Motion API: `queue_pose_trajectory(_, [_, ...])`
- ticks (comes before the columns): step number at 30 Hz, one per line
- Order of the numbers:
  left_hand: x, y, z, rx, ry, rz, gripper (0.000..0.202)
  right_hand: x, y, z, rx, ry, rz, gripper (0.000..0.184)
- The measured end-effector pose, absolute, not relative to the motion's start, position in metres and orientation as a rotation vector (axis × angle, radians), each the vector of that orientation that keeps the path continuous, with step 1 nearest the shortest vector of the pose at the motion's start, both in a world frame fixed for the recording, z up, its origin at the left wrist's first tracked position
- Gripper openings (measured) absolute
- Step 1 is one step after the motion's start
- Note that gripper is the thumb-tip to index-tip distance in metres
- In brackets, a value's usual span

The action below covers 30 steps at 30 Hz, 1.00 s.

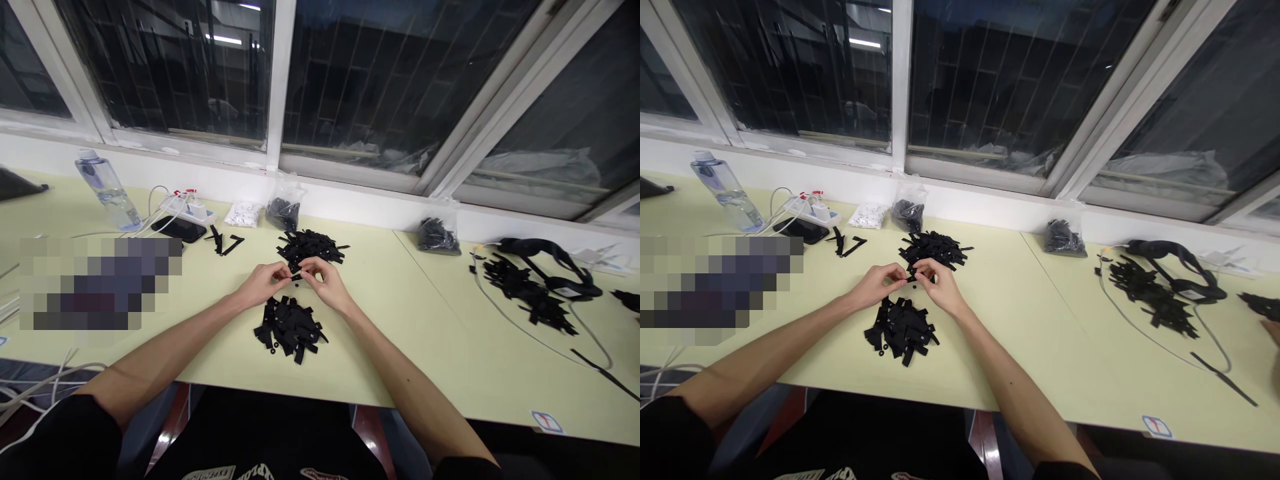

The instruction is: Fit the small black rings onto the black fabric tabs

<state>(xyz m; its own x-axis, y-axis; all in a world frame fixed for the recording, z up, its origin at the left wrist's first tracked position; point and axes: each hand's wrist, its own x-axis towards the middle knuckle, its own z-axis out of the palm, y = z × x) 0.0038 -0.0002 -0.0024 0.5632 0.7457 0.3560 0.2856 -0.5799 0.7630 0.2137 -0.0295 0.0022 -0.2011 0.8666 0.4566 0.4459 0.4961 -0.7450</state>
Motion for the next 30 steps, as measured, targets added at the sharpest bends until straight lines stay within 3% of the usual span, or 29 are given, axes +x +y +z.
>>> queue_pose_trajectory(6, [0.006, 0.001, -0.007, 2.136, 0.846, 0.891, 0.020, 0.212, -0.030, 0.001, -1.100, -1.837, 0.578, 0.018])
queue_pose_trajectory(17, [0.002, 0.009, -0.013, 2.038, 1.015, 0.999, 0.018, 0.218, -0.027, -0.006, -1.330, -1.950, 0.345, 0.012])
queue_pose_trajectory(30, [0.001, 0.015, -0.020, 2.007, 1.076, 1.005, 0.016, 0.219, -0.025, -0.016, -1.312, -2.174, 0.381, 0.008])
